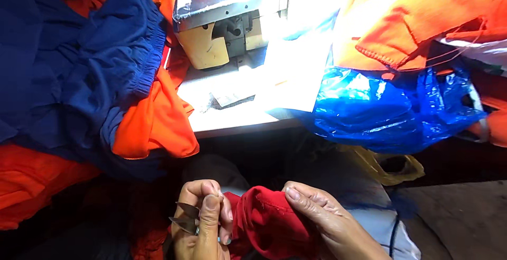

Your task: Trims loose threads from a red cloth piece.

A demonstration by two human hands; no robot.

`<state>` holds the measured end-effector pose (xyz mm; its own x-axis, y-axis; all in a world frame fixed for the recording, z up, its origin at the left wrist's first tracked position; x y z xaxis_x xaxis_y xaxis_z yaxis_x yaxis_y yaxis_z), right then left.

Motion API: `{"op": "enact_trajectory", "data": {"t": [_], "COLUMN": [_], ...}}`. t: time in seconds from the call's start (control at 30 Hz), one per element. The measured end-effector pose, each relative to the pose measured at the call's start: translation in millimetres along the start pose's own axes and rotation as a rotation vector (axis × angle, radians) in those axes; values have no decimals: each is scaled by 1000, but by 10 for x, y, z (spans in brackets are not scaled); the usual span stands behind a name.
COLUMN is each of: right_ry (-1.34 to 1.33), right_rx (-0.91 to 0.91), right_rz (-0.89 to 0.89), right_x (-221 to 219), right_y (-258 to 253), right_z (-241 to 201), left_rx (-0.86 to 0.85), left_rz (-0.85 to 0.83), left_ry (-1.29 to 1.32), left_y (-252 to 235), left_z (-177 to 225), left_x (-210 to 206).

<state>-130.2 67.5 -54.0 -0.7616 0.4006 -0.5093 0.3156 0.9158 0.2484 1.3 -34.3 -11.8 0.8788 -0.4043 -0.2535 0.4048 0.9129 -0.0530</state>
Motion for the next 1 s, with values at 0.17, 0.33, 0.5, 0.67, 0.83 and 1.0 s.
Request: {"op": "enact_trajectory", "data": {"t": [0.17, 0.33, 0.5, 0.67, 0.83, 1.0], "right_ry": [-15, 126, 210, 103, 6, 112], "right_rx": [-13, 86, 180, 46, 13, 89], "right_rz": [-26, -22, -45, 46, 10, -21], "right_x": [-35, -1, -22, -14, 15, -2], "right_y": [6, 15, 21, 21, 4, 18], "right_z": [-6, 5, -23, -68, 21, 1], "left_rx": [-251, -489, -426, -377, -407, -520], "left_rz": [-307, -314, -166, 55, -277, -384], "left_ry": [-503, -881, -863, -844, -721, -966], "left_y": [85, 163, 127, -70, 54, 195], "left_z": [138, 62, 27, 5, 195, 119], "left_x": [-222, -377, -254, 124, -177, -458]}}
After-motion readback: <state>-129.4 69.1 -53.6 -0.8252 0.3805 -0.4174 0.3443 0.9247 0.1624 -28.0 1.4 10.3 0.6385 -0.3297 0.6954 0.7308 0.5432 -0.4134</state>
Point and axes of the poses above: each hand's wrist, its own y-axis away from the middle knuckle, its own x-axis out of the back of the hand, z = x × y, the point moved 6 cm from there along -y, towards the middle knuckle, and after that the axes turned 1 degree about y, right-handed, at the moved point
